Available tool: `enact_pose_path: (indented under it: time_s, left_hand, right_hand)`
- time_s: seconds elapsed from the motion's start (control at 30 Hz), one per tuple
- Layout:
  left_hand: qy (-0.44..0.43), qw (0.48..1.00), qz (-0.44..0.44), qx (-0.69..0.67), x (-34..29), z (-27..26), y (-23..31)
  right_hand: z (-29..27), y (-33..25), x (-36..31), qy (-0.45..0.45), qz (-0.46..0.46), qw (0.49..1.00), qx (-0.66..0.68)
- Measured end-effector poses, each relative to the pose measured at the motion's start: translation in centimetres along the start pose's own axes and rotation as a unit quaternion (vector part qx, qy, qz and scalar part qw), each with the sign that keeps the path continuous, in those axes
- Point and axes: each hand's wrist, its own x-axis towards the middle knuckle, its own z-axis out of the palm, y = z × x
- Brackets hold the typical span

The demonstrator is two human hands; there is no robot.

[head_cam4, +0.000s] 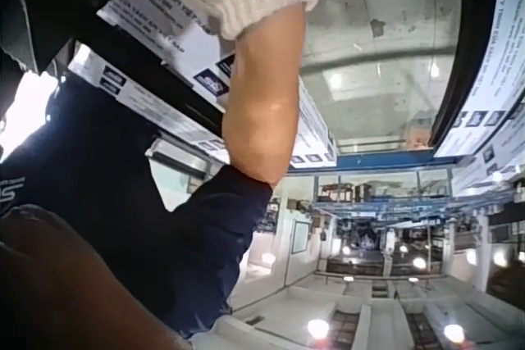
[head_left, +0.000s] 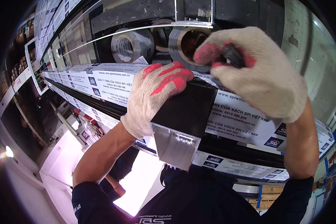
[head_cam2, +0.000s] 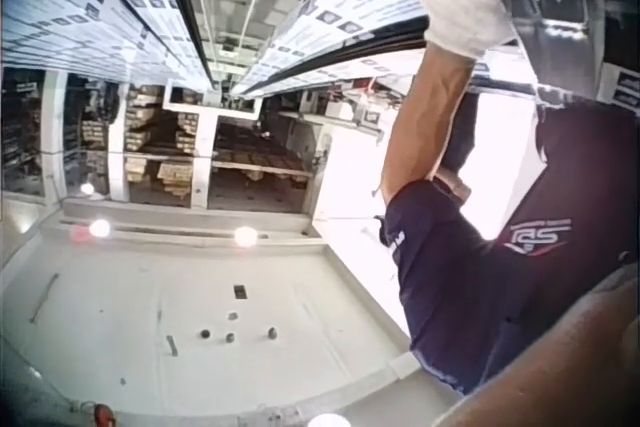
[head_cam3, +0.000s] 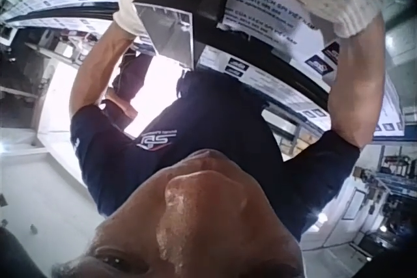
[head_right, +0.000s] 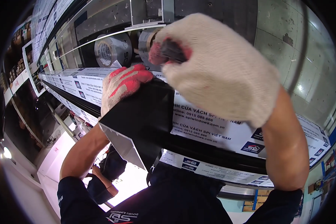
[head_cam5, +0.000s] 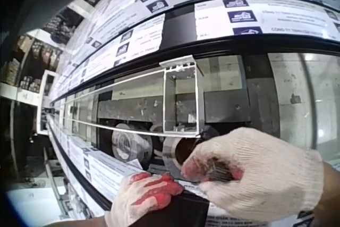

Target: The person assembles metal profiles and brackets by applying sealant tape to them at a workbench.

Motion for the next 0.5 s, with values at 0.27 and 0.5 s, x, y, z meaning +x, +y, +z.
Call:
enact_pose_path:
  time_s: [0.27,0.5]
  left_hand:
    - [-0.035,0.998,0.039,-0.021,-0.6,-0.6,-1.5]
    - [-0.044,0.998,0.046,0.013,-0.7,-0.7,-1.5]
  right_hand:
    - [-0.4,1.4,-1.9,-0.067,-0.06,0.995,-0.036]
    - [-0.5,2.0,-1.4,-0.075,-0.071,0.994,-0.018]
